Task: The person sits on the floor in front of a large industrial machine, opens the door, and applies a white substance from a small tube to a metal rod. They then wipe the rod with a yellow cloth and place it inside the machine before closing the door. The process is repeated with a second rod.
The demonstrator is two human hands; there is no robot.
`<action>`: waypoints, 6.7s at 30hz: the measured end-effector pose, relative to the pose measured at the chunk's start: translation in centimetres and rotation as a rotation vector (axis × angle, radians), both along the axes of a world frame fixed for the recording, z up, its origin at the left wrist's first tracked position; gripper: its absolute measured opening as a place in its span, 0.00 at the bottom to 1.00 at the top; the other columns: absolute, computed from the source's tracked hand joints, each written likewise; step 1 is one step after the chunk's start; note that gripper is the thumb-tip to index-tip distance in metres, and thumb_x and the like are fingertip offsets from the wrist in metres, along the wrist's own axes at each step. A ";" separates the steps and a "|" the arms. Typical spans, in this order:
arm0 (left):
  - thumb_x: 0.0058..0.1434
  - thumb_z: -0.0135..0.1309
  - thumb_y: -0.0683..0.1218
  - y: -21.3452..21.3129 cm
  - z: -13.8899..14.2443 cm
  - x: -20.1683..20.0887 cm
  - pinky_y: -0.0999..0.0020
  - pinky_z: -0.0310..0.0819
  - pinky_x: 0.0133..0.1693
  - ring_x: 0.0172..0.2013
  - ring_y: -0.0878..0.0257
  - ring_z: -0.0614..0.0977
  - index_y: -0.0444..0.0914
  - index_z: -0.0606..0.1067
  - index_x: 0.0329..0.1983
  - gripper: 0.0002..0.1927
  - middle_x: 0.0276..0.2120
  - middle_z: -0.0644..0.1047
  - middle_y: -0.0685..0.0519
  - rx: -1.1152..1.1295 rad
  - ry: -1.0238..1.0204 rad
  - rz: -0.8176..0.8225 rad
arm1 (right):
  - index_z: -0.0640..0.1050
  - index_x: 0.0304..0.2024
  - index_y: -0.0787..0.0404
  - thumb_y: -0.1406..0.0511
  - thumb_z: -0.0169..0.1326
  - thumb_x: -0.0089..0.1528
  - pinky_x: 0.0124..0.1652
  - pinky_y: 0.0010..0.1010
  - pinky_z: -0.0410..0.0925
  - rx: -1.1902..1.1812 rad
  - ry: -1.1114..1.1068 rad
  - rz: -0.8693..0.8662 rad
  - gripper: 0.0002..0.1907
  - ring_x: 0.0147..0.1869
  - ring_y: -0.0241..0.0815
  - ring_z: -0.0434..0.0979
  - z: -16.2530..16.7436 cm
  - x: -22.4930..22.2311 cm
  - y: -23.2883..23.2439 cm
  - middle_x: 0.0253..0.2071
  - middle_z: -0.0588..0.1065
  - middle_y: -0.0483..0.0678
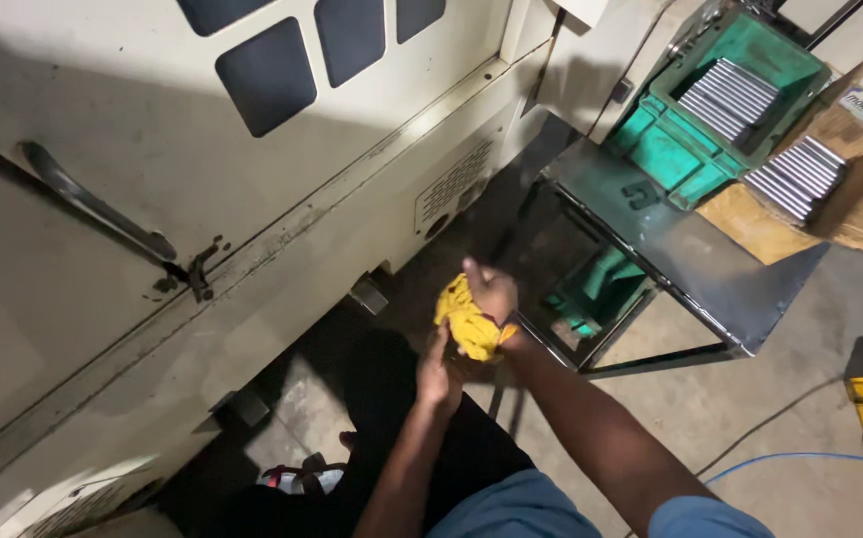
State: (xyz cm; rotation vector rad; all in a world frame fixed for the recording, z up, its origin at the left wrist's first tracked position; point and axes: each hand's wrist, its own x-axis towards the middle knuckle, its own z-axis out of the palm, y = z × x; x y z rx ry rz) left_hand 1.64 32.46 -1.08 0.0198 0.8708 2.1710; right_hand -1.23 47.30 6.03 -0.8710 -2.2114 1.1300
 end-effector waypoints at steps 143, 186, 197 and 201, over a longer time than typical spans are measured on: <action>0.74 0.47 0.59 2.3 -1.6 -3.3 0.62 0.79 0.47 0.46 0.58 0.82 0.39 0.72 0.61 0.23 0.48 0.79 0.50 0.415 -0.289 -0.072 | 0.78 0.54 0.64 0.65 0.55 0.65 0.38 0.47 0.70 0.944 0.079 0.404 0.16 0.39 0.60 0.79 -3.7 4.0 -2.3 0.38 0.78 0.58; 0.78 0.44 0.56 1.6 -1.5 -5.0 0.61 0.78 0.48 0.45 0.56 0.81 0.35 0.71 0.56 0.20 0.48 0.78 0.46 0.368 -0.087 0.044 | 0.74 0.58 0.59 0.56 0.47 0.72 0.40 0.39 0.75 0.629 0.125 0.603 0.18 0.44 0.52 0.85 2.6 8.3 -6.2 0.46 0.81 0.56; 0.64 0.60 0.48 2.8 -1.1 -2.9 0.63 0.78 0.45 0.46 0.58 0.81 0.32 0.71 0.60 0.24 0.50 0.79 0.46 -0.459 0.623 0.262 | 0.65 0.70 0.61 0.48 0.41 0.72 0.44 0.48 0.72 0.115 -0.373 0.378 0.31 0.47 0.63 0.80 -3.0 3.8 -3.2 0.45 0.81 0.67; 0.66 0.61 0.50 1.5 -1.0 -5.1 0.61 0.76 0.43 0.44 0.56 0.80 0.32 0.72 0.59 0.24 0.49 0.78 0.45 -0.132 0.271 0.325 | 0.64 0.68 0.59 0.55 0.45 0.74 0.52 0.41 0.75 0.753 -0.031 0.587 0.24 0.59 0.63 0.80 1.6 7.2 -7.3 0.60 0.74 0.69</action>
